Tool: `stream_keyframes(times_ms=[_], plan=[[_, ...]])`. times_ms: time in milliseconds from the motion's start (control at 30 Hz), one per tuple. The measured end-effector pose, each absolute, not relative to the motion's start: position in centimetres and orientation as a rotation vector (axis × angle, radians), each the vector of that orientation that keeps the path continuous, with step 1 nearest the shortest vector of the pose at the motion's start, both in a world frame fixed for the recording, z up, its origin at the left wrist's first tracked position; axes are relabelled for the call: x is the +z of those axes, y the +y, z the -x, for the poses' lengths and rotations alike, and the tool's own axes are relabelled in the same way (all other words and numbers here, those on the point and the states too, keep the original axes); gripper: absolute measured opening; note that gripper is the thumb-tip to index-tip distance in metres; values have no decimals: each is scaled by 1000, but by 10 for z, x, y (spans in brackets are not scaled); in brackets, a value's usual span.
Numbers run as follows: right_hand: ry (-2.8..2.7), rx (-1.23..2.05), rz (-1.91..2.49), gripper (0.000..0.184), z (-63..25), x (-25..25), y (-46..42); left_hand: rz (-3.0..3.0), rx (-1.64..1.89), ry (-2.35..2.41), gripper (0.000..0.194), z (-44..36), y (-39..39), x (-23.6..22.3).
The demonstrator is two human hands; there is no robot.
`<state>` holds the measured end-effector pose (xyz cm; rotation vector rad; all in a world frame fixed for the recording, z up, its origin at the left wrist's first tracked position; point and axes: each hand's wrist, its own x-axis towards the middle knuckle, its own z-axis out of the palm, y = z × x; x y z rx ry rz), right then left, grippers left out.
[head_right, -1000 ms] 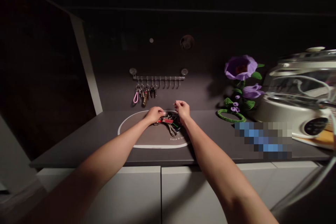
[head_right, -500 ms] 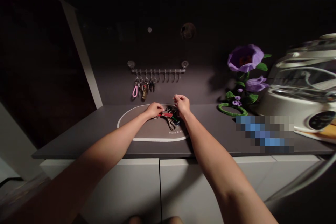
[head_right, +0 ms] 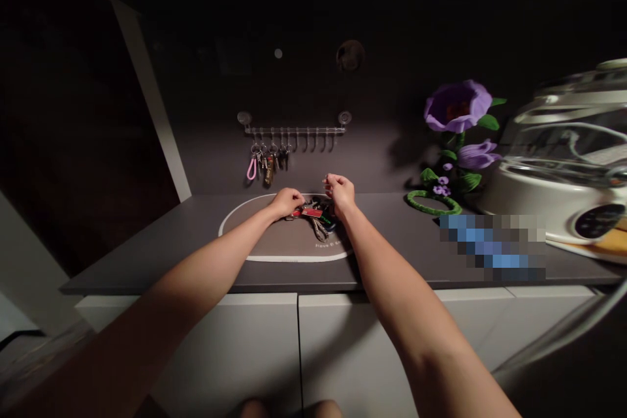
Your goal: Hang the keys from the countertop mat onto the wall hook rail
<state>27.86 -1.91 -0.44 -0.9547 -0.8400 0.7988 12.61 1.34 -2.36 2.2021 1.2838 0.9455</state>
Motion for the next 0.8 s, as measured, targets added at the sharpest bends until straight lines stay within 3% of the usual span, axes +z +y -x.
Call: stream_keyframes(times_ms=[800], plan=[[-956,799,969,23,-270,-2,-23,-1658,1272,998,9,-120,16,-5]])
